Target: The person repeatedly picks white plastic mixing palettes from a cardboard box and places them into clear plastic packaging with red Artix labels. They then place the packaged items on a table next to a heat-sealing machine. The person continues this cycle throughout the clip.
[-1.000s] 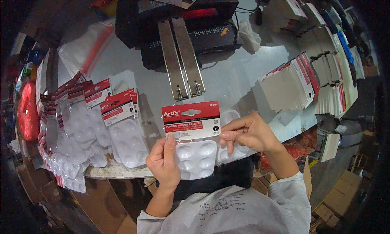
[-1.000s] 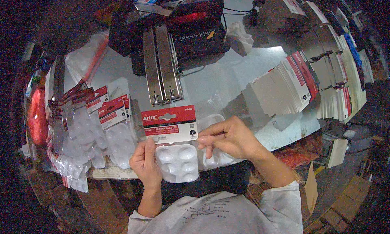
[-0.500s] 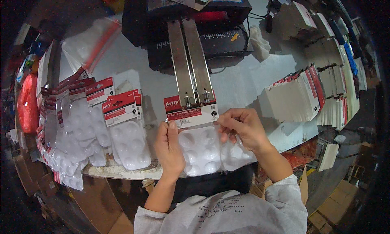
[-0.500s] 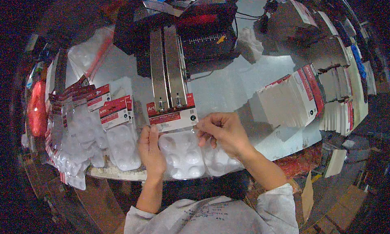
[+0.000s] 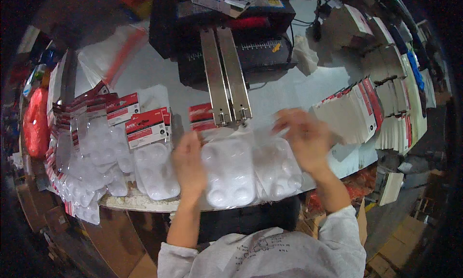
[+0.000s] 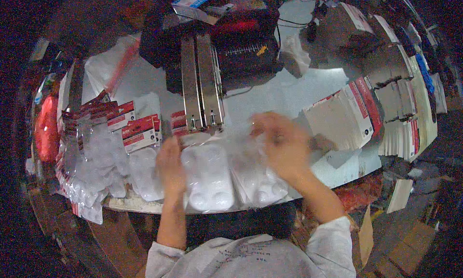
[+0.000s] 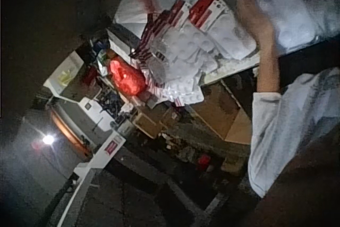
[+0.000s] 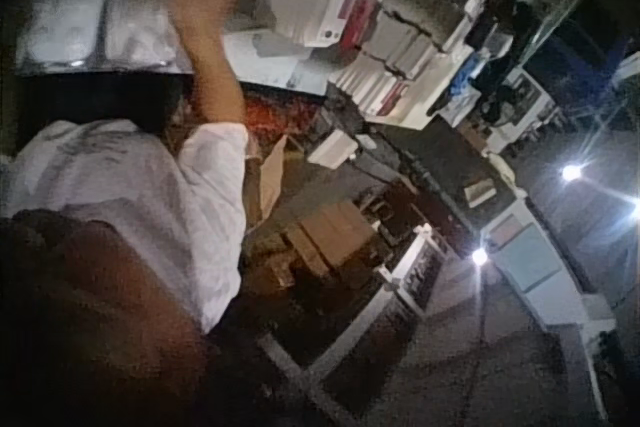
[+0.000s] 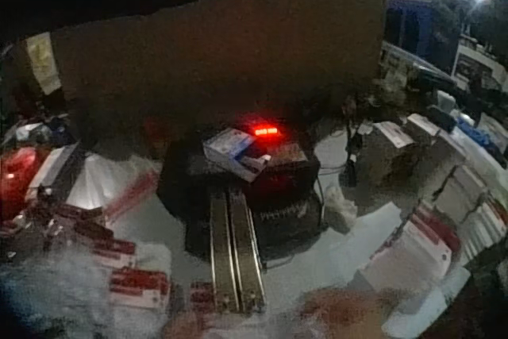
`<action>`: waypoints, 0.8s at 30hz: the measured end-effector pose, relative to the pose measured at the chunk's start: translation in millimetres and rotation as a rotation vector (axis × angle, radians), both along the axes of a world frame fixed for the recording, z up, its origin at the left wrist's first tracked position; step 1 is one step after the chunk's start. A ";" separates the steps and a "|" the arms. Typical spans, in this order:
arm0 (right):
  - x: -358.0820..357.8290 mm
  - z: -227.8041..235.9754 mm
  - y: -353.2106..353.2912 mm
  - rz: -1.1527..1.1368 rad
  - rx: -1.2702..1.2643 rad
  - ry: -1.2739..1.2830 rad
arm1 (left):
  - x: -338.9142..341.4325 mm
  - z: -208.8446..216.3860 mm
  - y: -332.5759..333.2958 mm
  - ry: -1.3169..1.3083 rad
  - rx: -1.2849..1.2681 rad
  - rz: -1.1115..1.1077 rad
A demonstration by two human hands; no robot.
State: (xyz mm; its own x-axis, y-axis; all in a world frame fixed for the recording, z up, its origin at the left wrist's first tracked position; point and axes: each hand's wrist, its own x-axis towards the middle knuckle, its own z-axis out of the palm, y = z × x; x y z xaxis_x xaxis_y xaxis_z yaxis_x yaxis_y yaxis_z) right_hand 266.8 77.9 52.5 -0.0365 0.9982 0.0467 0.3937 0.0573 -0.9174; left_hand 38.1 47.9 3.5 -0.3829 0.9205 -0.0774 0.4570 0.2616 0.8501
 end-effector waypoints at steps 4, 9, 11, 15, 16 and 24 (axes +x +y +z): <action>91.0 42.9 9.9 -0.439 0.348 -0.829 | -62.3 49.0 1.5 0.468 0.044 0.139; 159.5 30.0 6.4 -0.338 0.029 -0.932 | -8.9 37.3 -25.8 0.683 0.119 -0.134; 169.6 35.0 7.8 -0.217 0.016 -0.743 | 34.0 19.5 -36.7 0.650 0.106 -0.360; 167.5 43.1 18.7 -0.234 -0.059 -0.465 | 63.4 4.1 -29.9 0.573 0.085 -0.367; 165.0 42.5 21.0 -0.397 -0.136 -0.477 | 63.3 5.3 -26.7 0.533 0.095 -0.373; 147.4 29.6 18.8 -0.427 0.028 -0.576 | 52.7 16.0 -34.2 -0.120 0.172 -0.443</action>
